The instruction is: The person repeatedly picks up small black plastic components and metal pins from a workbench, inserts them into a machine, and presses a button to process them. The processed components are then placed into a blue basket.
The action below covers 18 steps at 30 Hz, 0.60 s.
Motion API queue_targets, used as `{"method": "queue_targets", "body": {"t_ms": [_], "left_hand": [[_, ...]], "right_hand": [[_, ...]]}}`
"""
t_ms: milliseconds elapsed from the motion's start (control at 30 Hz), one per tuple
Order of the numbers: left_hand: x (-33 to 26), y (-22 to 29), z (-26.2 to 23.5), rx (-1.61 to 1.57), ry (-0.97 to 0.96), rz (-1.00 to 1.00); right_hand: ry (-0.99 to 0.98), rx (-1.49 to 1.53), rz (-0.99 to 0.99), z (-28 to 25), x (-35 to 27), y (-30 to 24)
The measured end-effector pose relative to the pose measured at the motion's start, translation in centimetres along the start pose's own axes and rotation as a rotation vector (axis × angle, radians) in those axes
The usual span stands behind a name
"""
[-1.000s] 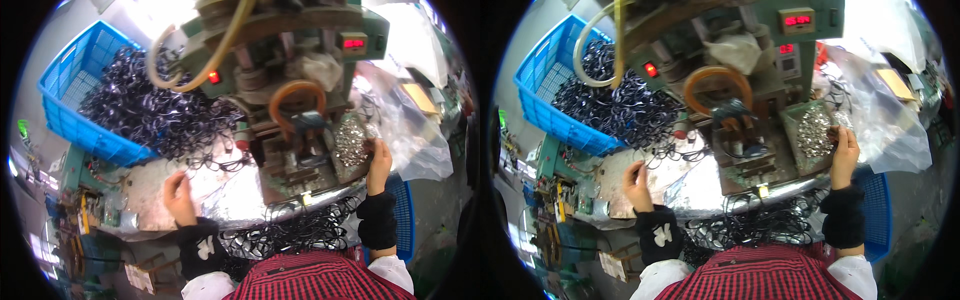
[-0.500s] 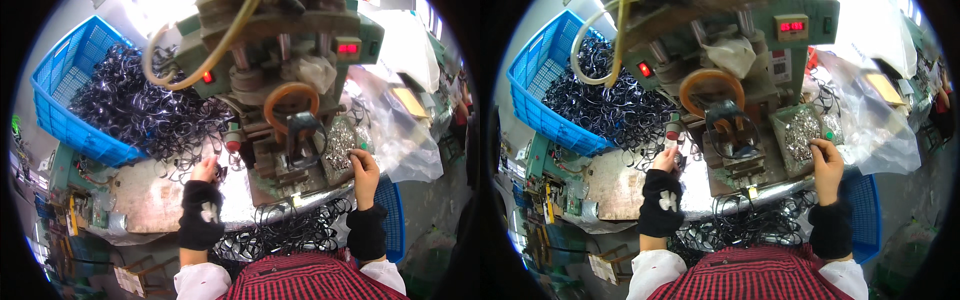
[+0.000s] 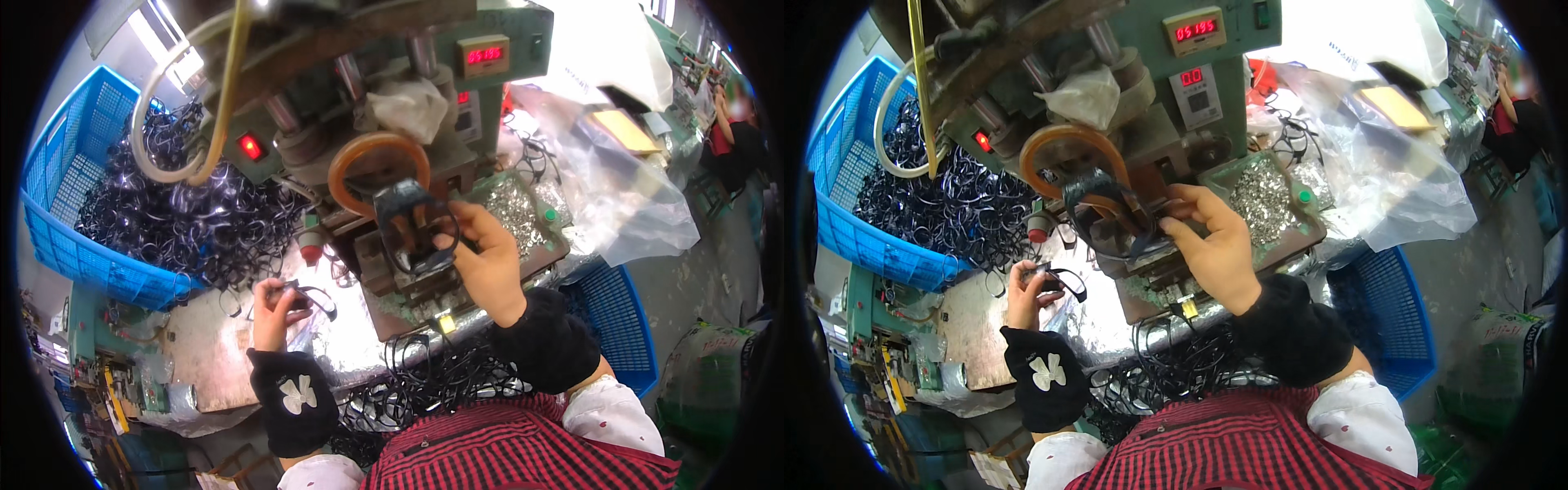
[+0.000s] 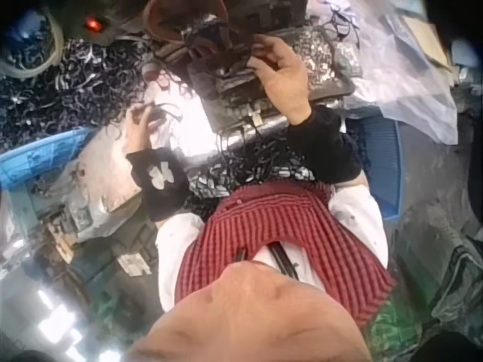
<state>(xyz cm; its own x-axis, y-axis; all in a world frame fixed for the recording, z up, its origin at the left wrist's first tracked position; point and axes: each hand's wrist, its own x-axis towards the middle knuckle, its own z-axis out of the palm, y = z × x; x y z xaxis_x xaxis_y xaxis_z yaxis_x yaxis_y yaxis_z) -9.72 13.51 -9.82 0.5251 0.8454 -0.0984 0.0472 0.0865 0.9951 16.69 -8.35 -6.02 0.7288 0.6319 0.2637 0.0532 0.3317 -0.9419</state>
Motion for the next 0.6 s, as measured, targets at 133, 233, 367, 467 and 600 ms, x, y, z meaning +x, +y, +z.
{"method": "queue_targets", "body": {"t_ms": [133,233,367,467,600], "left_hand": [[0.6,1.2,0.3,-0.005,0.011,0.010],[1.5,-1.8,-0.8,0.041,0.077,0.010],[2.7,-1.3,-2.3,0.511,0.087,0.355],[3.4,3.9,-0.9,1.288,-0.041,0.551],[4.7,8.8,0.7,2.070,-0.223,0.848]], "right_hand": [[-0.089,0.158,0.067,1.1,0.3,-1.9],[-0.079,0.205,0.092,2.2,-0.2,-2.8],[-0.104,0.006,-0.036,2.1,-1.9,-3.8],[-0.127,-0.240,-0.081,-0.7,-0.3,-3.5],[0.154,-1.145,-0.377,-9.5,7.5,2.8]]}}
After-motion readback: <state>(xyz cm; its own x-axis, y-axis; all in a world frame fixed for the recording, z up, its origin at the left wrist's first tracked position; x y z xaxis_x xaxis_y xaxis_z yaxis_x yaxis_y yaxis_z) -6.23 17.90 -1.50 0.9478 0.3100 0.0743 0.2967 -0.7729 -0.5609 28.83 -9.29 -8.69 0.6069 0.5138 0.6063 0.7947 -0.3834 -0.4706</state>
